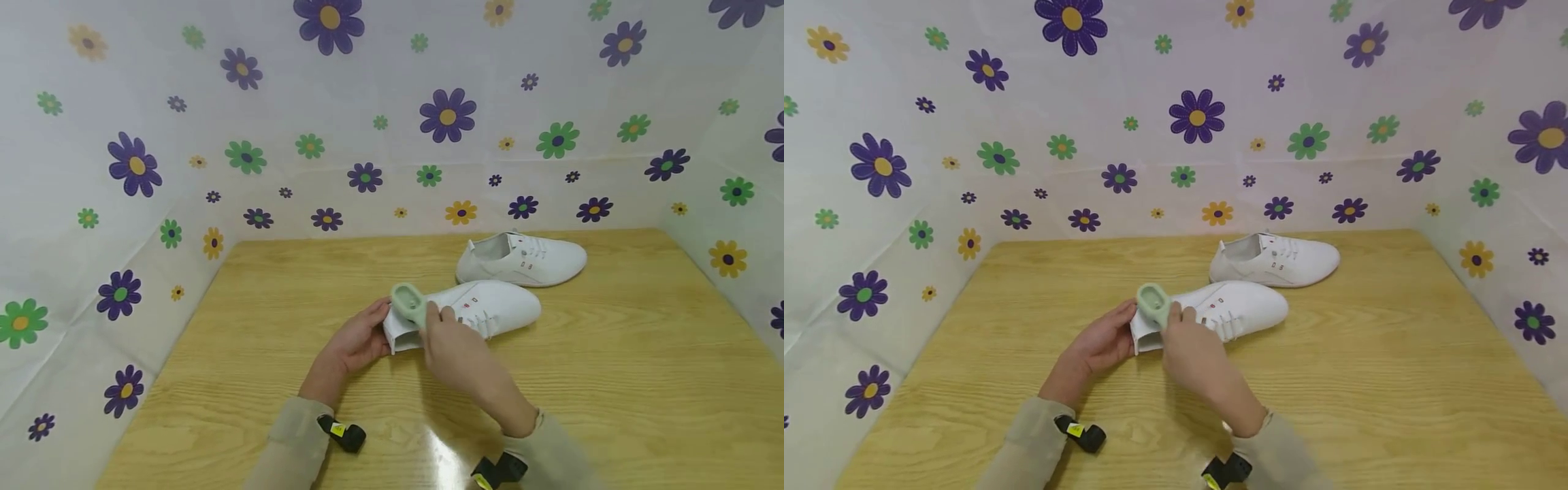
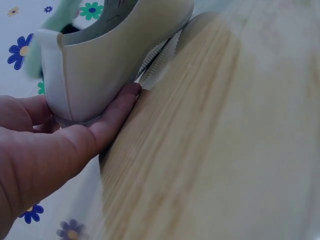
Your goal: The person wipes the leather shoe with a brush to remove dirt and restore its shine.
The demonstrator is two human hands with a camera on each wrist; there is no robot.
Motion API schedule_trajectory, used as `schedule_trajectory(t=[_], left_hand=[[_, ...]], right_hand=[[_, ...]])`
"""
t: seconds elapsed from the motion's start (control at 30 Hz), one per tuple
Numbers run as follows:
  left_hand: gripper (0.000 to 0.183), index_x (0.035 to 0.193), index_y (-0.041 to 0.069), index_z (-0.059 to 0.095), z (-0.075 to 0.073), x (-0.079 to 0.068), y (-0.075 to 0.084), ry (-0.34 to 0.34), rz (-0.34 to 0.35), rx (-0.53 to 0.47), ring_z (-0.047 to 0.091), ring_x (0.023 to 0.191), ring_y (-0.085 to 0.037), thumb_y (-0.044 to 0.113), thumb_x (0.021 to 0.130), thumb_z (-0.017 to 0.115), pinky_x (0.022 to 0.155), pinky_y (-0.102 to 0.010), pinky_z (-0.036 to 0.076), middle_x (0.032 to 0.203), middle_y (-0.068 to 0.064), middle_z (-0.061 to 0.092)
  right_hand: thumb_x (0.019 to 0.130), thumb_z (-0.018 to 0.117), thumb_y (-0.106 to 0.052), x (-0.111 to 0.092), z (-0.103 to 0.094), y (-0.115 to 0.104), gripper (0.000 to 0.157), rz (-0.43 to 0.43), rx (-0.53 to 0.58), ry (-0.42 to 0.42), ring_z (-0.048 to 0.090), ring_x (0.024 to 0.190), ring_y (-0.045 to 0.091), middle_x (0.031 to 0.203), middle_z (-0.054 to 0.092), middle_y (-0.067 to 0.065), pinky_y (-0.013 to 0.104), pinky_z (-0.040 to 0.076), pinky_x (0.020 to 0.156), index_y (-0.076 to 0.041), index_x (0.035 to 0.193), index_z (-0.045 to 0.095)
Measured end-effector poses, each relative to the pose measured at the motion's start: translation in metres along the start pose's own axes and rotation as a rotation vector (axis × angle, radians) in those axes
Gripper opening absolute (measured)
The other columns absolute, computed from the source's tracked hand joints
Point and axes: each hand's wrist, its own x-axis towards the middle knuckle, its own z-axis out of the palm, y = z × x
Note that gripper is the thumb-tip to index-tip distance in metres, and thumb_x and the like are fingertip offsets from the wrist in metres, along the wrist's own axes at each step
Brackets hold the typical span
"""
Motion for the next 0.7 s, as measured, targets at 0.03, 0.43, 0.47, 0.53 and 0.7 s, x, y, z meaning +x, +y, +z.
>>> schedule_trajectory(t=[0.03, 0.43, 0.47, 0.53, 0.7], left_hand=[[0.045, 0.150, 0.018, 0.021, -0.001, 0.000, -0.001, -0.003, 0.003, 0.001, 0.047, 0.119, -0.023, 0.025, 0.106, 0.021, 0.088, -0.040, 0.046, 0.147, -0.016, 0.030], [0.045, 0.149, 0.018, 0.023, -0.006, 0.001, 0.000, 0.039, -0.014, -0.028, 0.047, 0.117, -0.024, 0.028, 0.105, 0.020, 0.088, -0.041, 0.045, 0.147, -0.014, 0.030], [0.044, 0.149, 0.018, 0.024, -0.006, 0.000, 0.000, 0.046, -0.014, -0.026, 0.048, 0.116, -0.024, 0.028, 0.106, 0.020, 0.088, -0.041, 0.046, 0.146, -0.013, 0.031], [0.043, 0.147, 0.017, 0.026, -0.007, -0.001, 0.000, 0.053, -0.013, -0.024, 0.049, 0.115, -0.023, 0.028, 0.106, 0.022, 0.087, -0.040, 0.046, 0.144, -0.012, 0.034], [0.045, 0.149, 0.017, 0.023, -0.006, -0.001, 0.000, -0.001, -0.006, -0.032, 0.046, 0.118, -0.024, 0.028, 0.106, 0.021, 0.089, -0.041, 0.044, 0.146, -0.013, 0.030]], right_hand=[[0.097, 0.049, -0.019, 0.001, 0.002, -0.005, 0.046, -0.024, 0.005, -0.012, 0.057, 0.061, 0.025, 0.093, 0.055, 0.021, 0.036, 0.048, 0.048, 0.012, 0.130, 0.043], [0.094, 0.054, -0.017, 0.001, -0.005, 0.006, 0.044, 0.026, -0.028, 0.022, 0.055, 0.060, 0.024, 0.093, 0.055, 0.021, 0.037, 0.046, 0.049, 0.009, 0.128, 0.046], [0.095, 0.053, -0.018, 0.000, -0.004, 0.004, 0.045, -0.002, -0.003, -0.010, 0.054, 0.060, 0.022, 0.094, 0.055, 0.020, 0.035, 0.045, 0.049, 0.009, 0.130, 0.044], [0.096, 0.051, -0.020, 0.000, -0.003, -0.001, 0.046, -0.057, 0.024, -0.056, 0.053, 0.061, 0.020, 0.095, 0.056, 0.020, 0.034, 0.045, 0.050, 0.009, 0.132, 0.044], [0.095, 0.052, -0.023, -0.002, -0.013, 0.004, 0.045, -0.026, 0.000, -0.086, 0.056, 0.067, 0.024, 0.098, 0.058, 0.017, 0.038, 0.046, 0.054, 0.003, 0.132, 0.048]])
